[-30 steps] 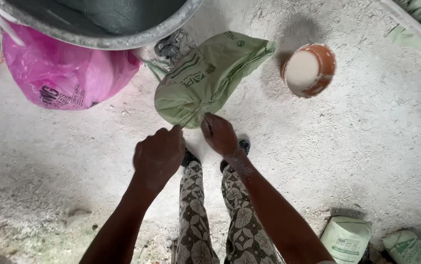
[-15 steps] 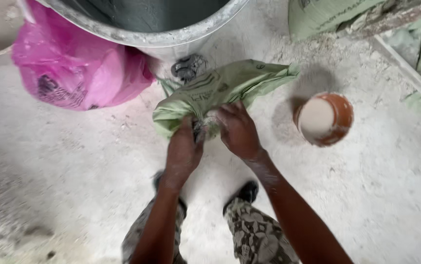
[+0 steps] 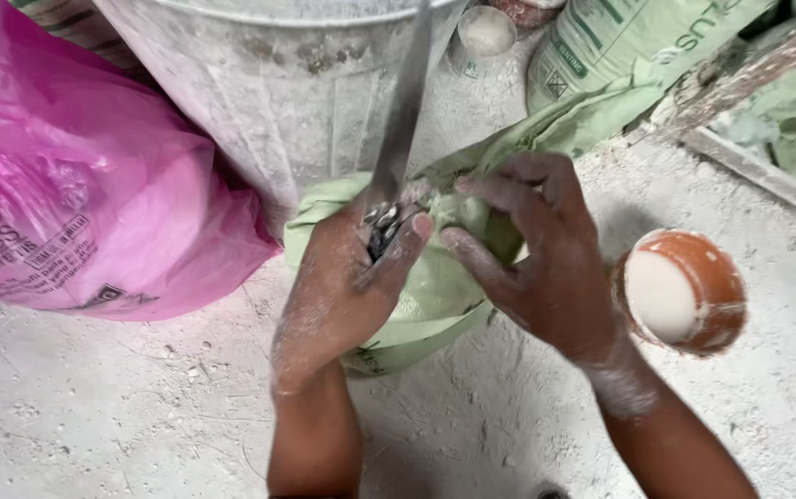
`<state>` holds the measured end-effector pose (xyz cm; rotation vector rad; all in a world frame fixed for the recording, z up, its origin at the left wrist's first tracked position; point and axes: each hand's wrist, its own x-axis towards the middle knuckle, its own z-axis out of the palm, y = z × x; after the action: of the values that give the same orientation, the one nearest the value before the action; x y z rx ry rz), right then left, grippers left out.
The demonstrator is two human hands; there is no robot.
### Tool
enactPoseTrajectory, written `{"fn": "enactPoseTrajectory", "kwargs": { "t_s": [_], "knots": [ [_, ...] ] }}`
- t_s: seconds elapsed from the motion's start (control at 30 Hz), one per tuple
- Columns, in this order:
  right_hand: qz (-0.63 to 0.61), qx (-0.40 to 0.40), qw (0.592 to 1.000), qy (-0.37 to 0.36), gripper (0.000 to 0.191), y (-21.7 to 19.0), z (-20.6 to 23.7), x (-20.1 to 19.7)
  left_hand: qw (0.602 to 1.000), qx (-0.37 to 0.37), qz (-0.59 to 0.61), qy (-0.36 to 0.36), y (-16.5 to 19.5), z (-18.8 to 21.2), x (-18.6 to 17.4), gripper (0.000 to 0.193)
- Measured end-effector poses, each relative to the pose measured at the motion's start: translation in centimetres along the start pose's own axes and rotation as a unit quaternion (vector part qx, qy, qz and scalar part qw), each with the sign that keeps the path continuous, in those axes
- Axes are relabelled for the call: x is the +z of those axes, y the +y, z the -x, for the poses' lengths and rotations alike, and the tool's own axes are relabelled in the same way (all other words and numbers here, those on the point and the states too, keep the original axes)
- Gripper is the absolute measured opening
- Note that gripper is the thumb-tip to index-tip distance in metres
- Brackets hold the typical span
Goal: The person pours gypsum casting powder from a plastic bag into a bowl of water, opens a new powder bag, and scoops additional powder into the bowl by hand. They then mix the powder and water into a slurry with their hand and spread the mixture by hand onto a long decorative molding board.
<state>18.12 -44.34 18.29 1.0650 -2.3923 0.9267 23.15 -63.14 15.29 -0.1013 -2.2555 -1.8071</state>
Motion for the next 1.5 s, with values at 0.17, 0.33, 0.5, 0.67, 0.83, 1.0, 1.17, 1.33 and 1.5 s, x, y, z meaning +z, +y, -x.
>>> {"fn": "enactPoseTrajectory", "kwargs": {
  "t_s": [0.17,0.33,0.5,0.67,0.83,1.0,1.17,1.33,1.5],
  "knots": [
    [0.136,-0.107,0.984,0.049,0.03,-0.4,-0.2,0.4,0.997,0.017,-0.044,0.053,1.9,-0.8,1.0,0.019],
    [0.186,-0.117,0.975,0.022,0.023,0.5,0.5,0.9,0.997,-0.017,-0.039,0.069,1.2,0.2,1.9,0.02],
    [0.131,0.023,0.968,-0.214,0.024,5.3,0.8,-0.5,0.991,0.032,-0.065,0.114,0.2,0.2,2.3,0.02],
    [-0.328,0.086,0.939,0.046,0.038,15.8,-1.7,-10.0,0.964,0.076,-0.14,0.212,-0.9,0.8,1.7,0.029],
    [-0.221,0.169,0.92,0.276,0.029,25.4,-0.4,-23.3,0.968,-0.049,-0.158,0.19,-1.6,1.3,0.7,0.028],
    [-0.143,0.249,0.907,0.308,0.027,29.4,7.4,-29.1,0.968,0.038,-0.18,0.172,0.0,1.3,0.1,0.028],
    [-0.104,0.229,0.946,0.206,0.032,27.7,9.7,-21.0,0.966,0.055,-0.253,0.02,2.7,0.3,-2.1,0.029],
    [-0.029,0.029,0.997,0.066,0.038,22.9,2.1,-8.1,0.947,-0.063,-0.314,-0.017,1.7,-0.6,-9.9,0.04],
    [-0.127,0.198,0.97,-0.055,0.03,20.2,-2.5,-5.3,0.953,-0.114,-0.268,0.086,-2.5,2.6,-18.8,0.04]
  ]
}}
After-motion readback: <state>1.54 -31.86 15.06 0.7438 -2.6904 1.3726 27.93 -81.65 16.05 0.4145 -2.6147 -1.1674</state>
